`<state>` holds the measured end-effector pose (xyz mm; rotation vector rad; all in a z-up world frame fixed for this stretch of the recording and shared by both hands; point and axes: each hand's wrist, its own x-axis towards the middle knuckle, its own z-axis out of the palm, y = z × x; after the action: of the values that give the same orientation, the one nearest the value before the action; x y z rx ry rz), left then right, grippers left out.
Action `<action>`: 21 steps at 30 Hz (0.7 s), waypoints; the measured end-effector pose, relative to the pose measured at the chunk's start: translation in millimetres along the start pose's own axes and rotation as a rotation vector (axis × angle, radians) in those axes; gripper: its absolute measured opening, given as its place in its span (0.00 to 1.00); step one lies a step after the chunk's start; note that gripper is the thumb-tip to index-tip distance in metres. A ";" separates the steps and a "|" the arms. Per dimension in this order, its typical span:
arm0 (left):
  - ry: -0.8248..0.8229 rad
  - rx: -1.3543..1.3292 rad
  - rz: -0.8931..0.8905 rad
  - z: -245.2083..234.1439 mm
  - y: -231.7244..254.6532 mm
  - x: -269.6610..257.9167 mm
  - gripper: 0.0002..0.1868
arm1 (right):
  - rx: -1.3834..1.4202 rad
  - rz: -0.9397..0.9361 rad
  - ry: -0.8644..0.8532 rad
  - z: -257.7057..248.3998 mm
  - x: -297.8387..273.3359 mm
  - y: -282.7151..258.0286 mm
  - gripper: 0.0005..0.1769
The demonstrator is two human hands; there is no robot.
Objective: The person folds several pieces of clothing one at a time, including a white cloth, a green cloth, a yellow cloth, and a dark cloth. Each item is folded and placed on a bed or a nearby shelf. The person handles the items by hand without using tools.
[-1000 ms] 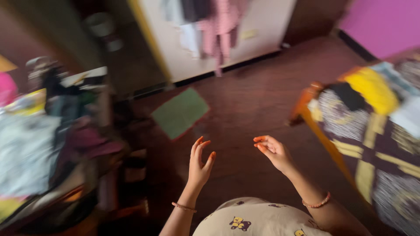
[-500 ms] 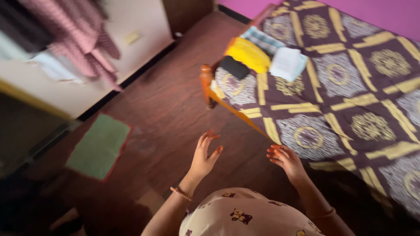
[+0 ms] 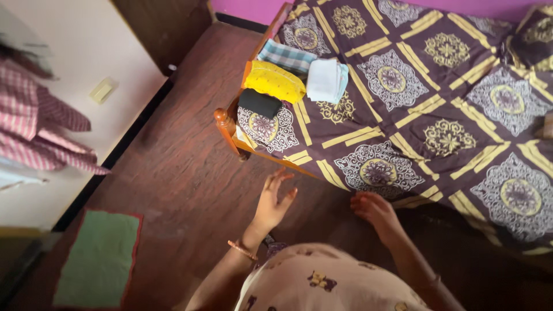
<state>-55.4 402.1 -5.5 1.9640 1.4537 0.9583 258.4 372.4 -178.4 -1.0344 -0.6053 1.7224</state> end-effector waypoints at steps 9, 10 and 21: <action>0.013 -0.035 0.111 -65.3 -47.1 90.0 0.20 | -0.167 -0.074 -0.078 96.4 86.1 -37.1 0.18; 0.015 -0.020 0.103 -72.4 -52.3 97.4 0.20 | -0.203 -0.088 -0.097 106.0 96.5 -39.9 0.18; 0.062 -0.015 0.060 -120.6 -96.9 128.3 0.21 | -0.457 -0.022 -0.098 161.2 166.9 -41.7 0.16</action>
<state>-184.9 552.4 27.2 1.9936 1.4236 1.0623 117.7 553.6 -123.5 -1.2527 -1.1042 1.6600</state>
